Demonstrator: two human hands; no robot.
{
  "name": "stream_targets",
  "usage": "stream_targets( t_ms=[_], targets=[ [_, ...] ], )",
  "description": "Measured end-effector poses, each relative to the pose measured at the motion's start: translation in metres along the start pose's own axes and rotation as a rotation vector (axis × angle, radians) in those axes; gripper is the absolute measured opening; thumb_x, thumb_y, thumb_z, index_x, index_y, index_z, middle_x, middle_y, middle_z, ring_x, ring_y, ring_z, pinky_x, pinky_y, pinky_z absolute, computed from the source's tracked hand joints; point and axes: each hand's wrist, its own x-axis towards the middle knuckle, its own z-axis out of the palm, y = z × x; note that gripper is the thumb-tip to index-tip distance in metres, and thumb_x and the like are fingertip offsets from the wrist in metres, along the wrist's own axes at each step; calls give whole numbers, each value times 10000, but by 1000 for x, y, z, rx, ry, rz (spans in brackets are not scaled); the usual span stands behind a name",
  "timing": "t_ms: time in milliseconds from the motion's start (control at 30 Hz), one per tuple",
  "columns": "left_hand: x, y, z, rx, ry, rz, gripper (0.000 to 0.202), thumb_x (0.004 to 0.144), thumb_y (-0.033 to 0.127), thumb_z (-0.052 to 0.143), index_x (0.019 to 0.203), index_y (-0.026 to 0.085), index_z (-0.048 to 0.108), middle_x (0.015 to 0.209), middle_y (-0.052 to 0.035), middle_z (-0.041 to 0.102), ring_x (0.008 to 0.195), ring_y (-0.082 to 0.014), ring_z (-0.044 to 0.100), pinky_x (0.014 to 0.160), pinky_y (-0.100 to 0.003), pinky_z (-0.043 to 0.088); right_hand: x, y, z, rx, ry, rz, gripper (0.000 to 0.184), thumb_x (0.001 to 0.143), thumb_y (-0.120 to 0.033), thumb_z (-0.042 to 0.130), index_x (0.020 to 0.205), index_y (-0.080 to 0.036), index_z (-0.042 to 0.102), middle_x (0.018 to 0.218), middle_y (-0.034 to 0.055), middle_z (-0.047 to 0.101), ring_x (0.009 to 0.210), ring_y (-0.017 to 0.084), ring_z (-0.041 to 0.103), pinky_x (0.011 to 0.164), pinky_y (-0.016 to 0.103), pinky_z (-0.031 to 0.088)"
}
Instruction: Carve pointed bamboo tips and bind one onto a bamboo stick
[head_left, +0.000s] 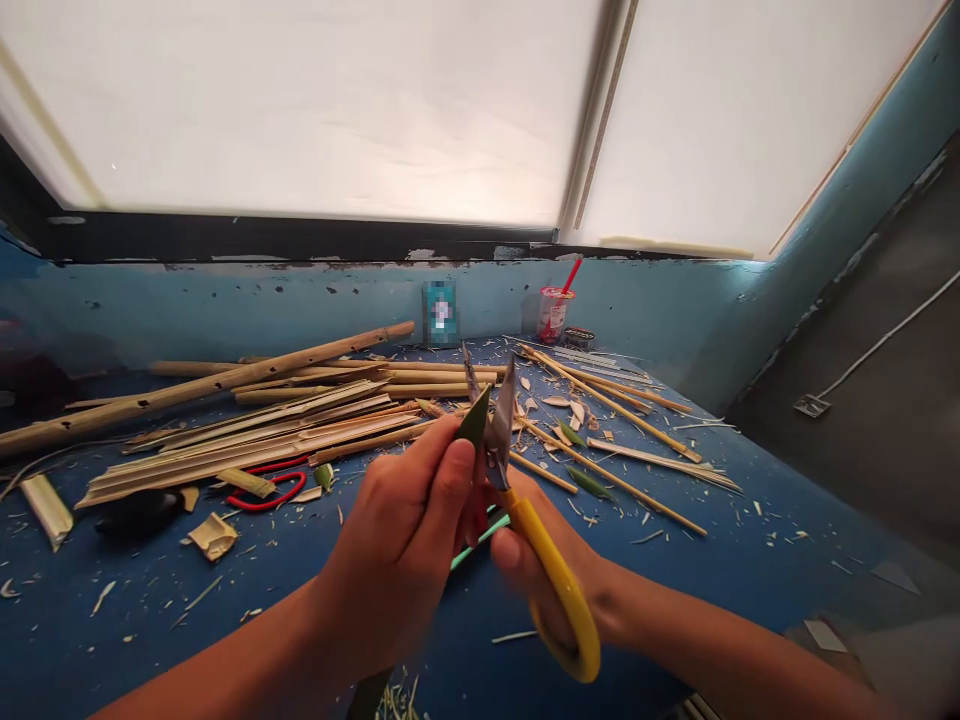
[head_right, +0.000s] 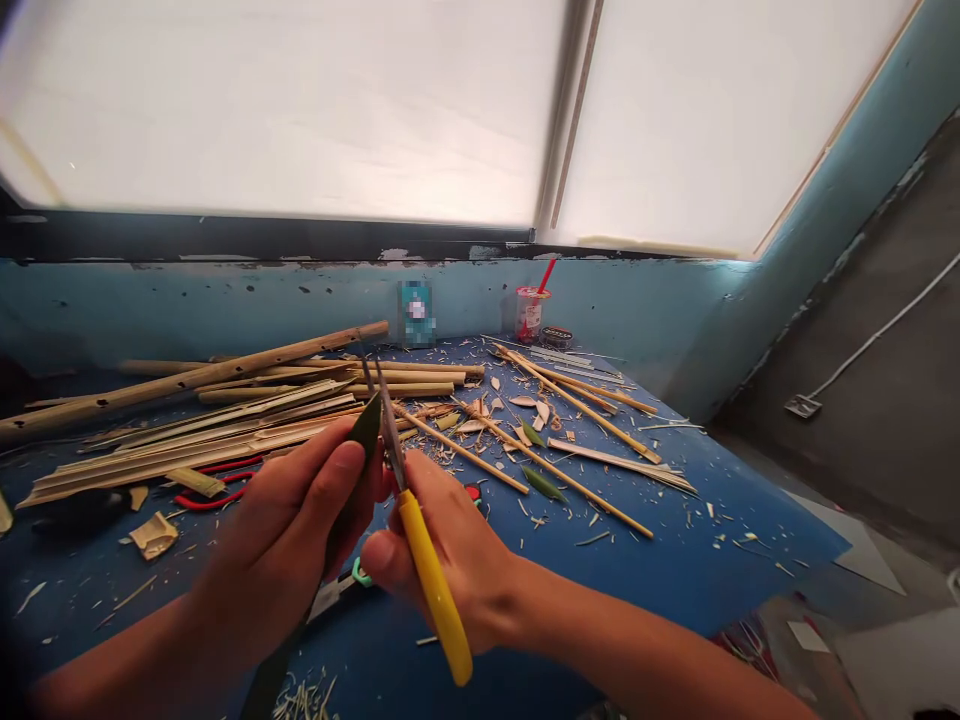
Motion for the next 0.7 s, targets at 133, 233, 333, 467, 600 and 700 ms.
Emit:
stream_targets(
  t_ms=[133,233,333,467,600,700],
  targets=[
    [-3,-3,-1,77,2,0,405,1149,469,436,829,247,543,496,99,489,349,-69,378,339,-191,297,2,-3,1,100,16,-39,647,1008,-841,467,1114,-209,561,952,41,604,855,207,534,814,379,490],
    [-3,-3,-1,135,-4,22,388,1148,422,438,818,247,542,495,96,511,352,-69,413,354,-190,325,2,-2,4,112,35,-75,622,1018,-817,479,1082,-204,563,1029,55,607,865,197,527,806,367,472],
    [-2,-1,2,178,3,62,355,1142,367,430,833,246,555,494,105,482,362,-68,393,376,-192,335,1,1,8,100,56,-102,609,1033,-806,454,1035,-204,541,962,35,579,797,173,487,753,349,446],
    [-3,-1,6,204,35,115,325,1129,299,423,837,244,555,535,109,437,394,-67,360,400,-192,335,-2,1,13,49,87,-83,640,1024,-845,419,964,-213,503,903,21,554,749,162,450,695,333,410],
    [-3,-4,9,212,57,130,304,1120,272,425,854,242,567,562,106,419,431,-77,338,408,-194,325,-2,0,17,13,115,-39,648,1022,-854,400,938,-217,490,832,4,534,696,151,418,648,322,381],
    [-3,-8,10,229,79,140,303,1121,285,428,858,239,570,564,102,432,441,-81,341,401,-198,303,-4,4,23,-5,142,3,681,1005,-884,384,918,-218,496,801,5,545,686,151,437,642,316,385]
  ],
)
